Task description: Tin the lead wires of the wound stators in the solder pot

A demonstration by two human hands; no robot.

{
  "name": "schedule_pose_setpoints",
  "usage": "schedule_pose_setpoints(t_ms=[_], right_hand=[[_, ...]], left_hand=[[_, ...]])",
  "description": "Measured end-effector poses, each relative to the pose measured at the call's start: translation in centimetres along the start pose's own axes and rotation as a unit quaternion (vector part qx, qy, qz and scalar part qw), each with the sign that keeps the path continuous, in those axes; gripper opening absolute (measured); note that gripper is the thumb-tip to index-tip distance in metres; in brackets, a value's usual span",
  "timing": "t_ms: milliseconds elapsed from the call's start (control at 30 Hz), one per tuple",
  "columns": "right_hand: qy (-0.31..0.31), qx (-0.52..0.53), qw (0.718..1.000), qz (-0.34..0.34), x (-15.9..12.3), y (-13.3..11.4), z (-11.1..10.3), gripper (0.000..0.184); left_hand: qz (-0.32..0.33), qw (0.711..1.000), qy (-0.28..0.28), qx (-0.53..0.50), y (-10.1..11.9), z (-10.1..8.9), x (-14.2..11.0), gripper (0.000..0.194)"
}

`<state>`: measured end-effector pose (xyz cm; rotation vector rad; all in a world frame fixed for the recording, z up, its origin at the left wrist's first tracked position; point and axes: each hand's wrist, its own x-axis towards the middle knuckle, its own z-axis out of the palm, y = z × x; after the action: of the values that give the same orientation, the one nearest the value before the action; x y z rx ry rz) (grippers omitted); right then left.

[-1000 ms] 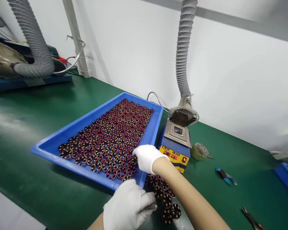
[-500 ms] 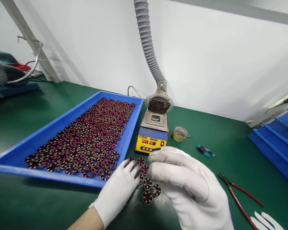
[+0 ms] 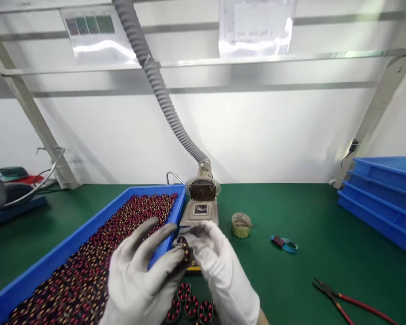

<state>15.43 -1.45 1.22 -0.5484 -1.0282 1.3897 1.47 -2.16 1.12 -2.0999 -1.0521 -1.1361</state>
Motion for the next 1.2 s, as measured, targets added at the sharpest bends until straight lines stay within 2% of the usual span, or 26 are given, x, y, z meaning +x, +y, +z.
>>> schedule_pose_setpoints(t_ms=[67, 133, 200, 233, 300, 367, 433, 567, 700, 767, 900, 1000, 1100, 1200], right_hand=[[0.004, 0.044, 0.999, -0.009, 0.5, 0.7, -0.4, 0.03], [0.021, 0.036, 0.998, -0.038, 0.7, 1.3, -1.3, 0.033], [0.016, 0.008, 0.999, -0.048, 0.6, 1.7, -2.2, 0.035], [0.007, -0.001, 0.999, -0.051, 0.6, 1.8, -2.4, 0.035], [-0.016, -0.002, 0.999, -0.038, 0.6, 2.1, -2.4, 0.035], [-0.024, 0.009, 1.0, -0.008, 0.7, 2.4, -1.9, 0.036], [-0.014, 0.009, 1.0, 0.008, 0.9, 2.6, -1.2, 0.038], [-0.004, -0.02, 1.0, 0.005, 1.0, 3.1, -0.3, 0.038], [-0.024, 0.005, 0.999, 0.024, 0.8, 3.1, -0.5, 0.033], [-0.033, -0.019, 0.999, -0.017, 0.7, 2.6, -0.8, 0.03], [-0.06, -0.158, 0.98, -0.104, 0.4, 1.4, -1.4, 0.024], [-0.039, -0.22, 0.963, -0.153, 0.2, 1.4, -1.5, 0.004], [-0.003, -0.121, 0.974, -0.193, 0.3, 1.9, -1.4, 0.007], [0.037, 0.072, 0.986, -0.144, 0.2, 1.5, -1.4, 0.012]], left_hand=[[-0.008, 0.998, 0.06, -0.023, 0.6, 0.9, 0.5, 0.018], [-0.071, 0.99, 0.082, -0.088, 0.7, 1.6, 0.4, 0.026], [-0.134, 0.976, 0.049, -0.162, 0.3, 2.0, 0.0, 0.052], [-0.141, 0.971, 0.006, -0.195, -0.1, 2.1, -0.2, 0.059], [-0.107, 0.96, -0.079, -0.245, -1.0, 2.1, -0.7, 0.055], [-0.063, 0.951, -0.103, -0.285, -2.0, 2.2, -1.0, 0.043], [-0.054, 0.955, -0.066, -0.283, -2.7, 2.2, -1.1, 0.034], [-0.038, 0.983, -0.008, -0.179, -2.9, 2.1, -0.8, 0.028], [-0.042, 0.974, -0.016, -0.223, -2.6, 1.7, -0.5, 0.027], [-0.046, 0.97, -0.026, -0.235, -2.6, 1.6, -0.5, 0.024], [-0.031, 0.975, -0.046, -0.215, -2.6, 1.6, -0.7, 0.027], [-0.013, 0.98, -0.016, -0.197, -2.4, 1.9, -0.7, 0.025], [0.029, 0.988, 0.012, -0.149, -2.1, 1.9, -0.6, 0.025], [0.061, 0.992, 0.019, -0.106, -2.2, 1.5, -0.4, 0.024]])
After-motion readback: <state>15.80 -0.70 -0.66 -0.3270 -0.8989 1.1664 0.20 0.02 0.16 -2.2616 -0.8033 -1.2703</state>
